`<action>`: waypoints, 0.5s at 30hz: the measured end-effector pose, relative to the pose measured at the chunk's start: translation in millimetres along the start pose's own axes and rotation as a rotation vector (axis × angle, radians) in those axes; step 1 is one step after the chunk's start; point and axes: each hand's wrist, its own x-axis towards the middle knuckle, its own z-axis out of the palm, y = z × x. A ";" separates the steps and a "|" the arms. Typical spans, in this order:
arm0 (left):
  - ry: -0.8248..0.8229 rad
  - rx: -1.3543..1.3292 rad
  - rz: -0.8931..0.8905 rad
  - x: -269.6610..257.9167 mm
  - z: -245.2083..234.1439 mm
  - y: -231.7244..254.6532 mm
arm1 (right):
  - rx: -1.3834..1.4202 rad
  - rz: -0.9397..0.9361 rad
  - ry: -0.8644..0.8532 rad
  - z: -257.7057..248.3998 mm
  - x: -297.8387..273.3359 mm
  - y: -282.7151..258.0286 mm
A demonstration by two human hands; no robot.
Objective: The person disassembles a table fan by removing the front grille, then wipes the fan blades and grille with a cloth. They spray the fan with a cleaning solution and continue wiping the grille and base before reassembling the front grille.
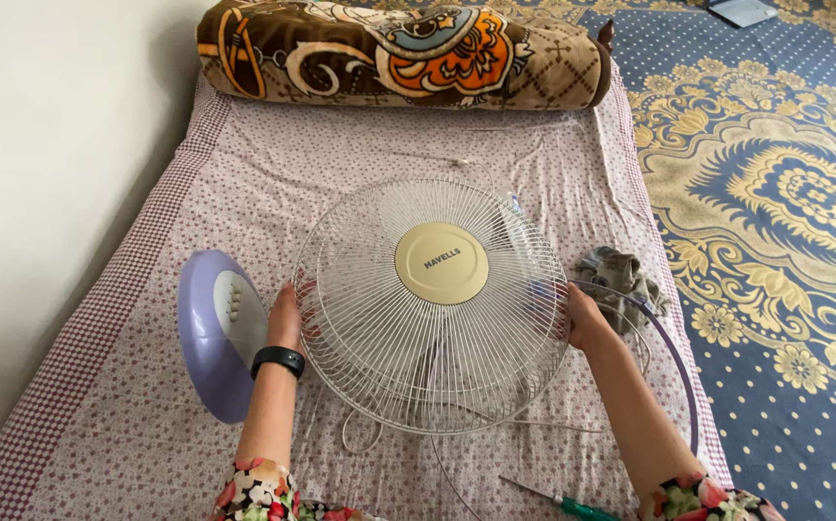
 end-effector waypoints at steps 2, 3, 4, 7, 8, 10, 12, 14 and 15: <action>0.012 0.004 0.039 3.3 -0.4 -2.1 | 0.038 -0.018 -0.044 -0.1 -1.2 2.2; 0.017 0.006 0.058 5.4 -1.3 -3.8 | 0.057 -0.028 -0.066 0.1 -2.5 2.4; 0.031 0.004 0.054 8.2 -1.6 -5.3 | 0.067 -0.022 -0.093 -0.4 -4.5 1.2; -0.014 -0.140 0.073 16.8 -3.3 -9.5 | 0.060 -0.003 -0.173 -2.8 -13.5 -6.0; -0.086 -0.278 0.096 18.2 -4.0 -12.2 | 0.033 0.009 -0.195 -5.2 -17.6 -7.5; -0.165 -0.447 0.134 17.4 -5.8 -17.3 | 0.018 0.026 -0.195 -9.8 -24.6 -8.9; -0.179 -0.509 0.162 11.3 -9.6 -19.8 | 0.041 0.038 -0.152 -15.8 -29.3 -6.7; -0.221 -0.526 0.182 -0.4 -13.1 -18.4 | 0.013 0.041 -0.129 -25.0 -30.5 -3.5; -0.242 -0.534 0.192 -7.8 -13.0 -16.5 | -0.001 0.043 -0.118 -30.8 -29.7 -1.6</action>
